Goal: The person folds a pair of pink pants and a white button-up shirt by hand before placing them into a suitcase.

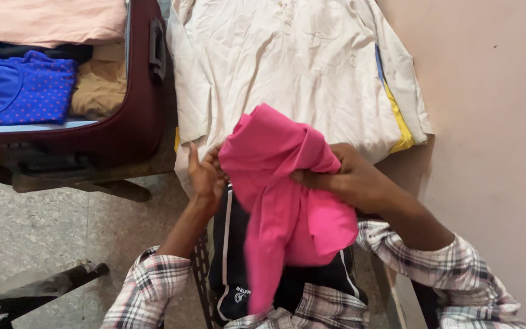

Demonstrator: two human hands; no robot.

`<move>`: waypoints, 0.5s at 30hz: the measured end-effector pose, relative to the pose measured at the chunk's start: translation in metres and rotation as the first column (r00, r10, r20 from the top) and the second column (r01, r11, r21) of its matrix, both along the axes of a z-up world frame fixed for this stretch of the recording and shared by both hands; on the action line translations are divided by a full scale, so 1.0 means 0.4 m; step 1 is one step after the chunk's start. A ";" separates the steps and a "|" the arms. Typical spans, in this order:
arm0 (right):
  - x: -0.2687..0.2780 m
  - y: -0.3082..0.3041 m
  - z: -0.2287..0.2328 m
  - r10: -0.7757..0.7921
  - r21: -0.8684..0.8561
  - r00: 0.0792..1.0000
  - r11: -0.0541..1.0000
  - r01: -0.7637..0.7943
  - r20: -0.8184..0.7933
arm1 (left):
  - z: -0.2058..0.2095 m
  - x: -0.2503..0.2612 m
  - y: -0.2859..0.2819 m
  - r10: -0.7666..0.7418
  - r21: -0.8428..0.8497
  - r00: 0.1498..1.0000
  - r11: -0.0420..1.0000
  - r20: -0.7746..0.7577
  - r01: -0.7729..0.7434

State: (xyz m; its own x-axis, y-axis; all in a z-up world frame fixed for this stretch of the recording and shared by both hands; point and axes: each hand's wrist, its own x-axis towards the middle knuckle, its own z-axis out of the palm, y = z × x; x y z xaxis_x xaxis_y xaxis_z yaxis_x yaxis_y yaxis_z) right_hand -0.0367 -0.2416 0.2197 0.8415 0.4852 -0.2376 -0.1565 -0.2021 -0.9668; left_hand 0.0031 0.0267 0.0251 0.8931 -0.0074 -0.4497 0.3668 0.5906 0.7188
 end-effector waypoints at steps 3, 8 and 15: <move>-0.001 0.014 0.022 -0.041 0.227 0.972 0.969 0.094 -0.231 | 0.025 -0.042 -0.036 -0.196 -0.413 0.980 0.895 -0.026 0.168; -0.005 0.028 0.054 -0.061 0.424 0.926 0.876 0.229 -0.373 | 0.029 -0.115 -0.120 -0.373 -0.656 0.911 0.645 0.178 0.392; 0.034 -0.047 0.005 -0.307 0.408 0.851 0.775 0.484 -0.426 | -0.029 -0.064 -0.059 -0.276 -0.584 0.934 0.730 0.225 0.356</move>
State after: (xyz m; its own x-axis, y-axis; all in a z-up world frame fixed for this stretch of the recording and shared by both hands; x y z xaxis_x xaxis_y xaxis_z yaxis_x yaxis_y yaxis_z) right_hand -0.0230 -0.2604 0.2218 0.9022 0.2487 -0.3524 -0.4286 0.4261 -0.7967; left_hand -0.0226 0.0032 0.0137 0.8333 -0.5333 -0.1457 0.5510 0.7793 0.2985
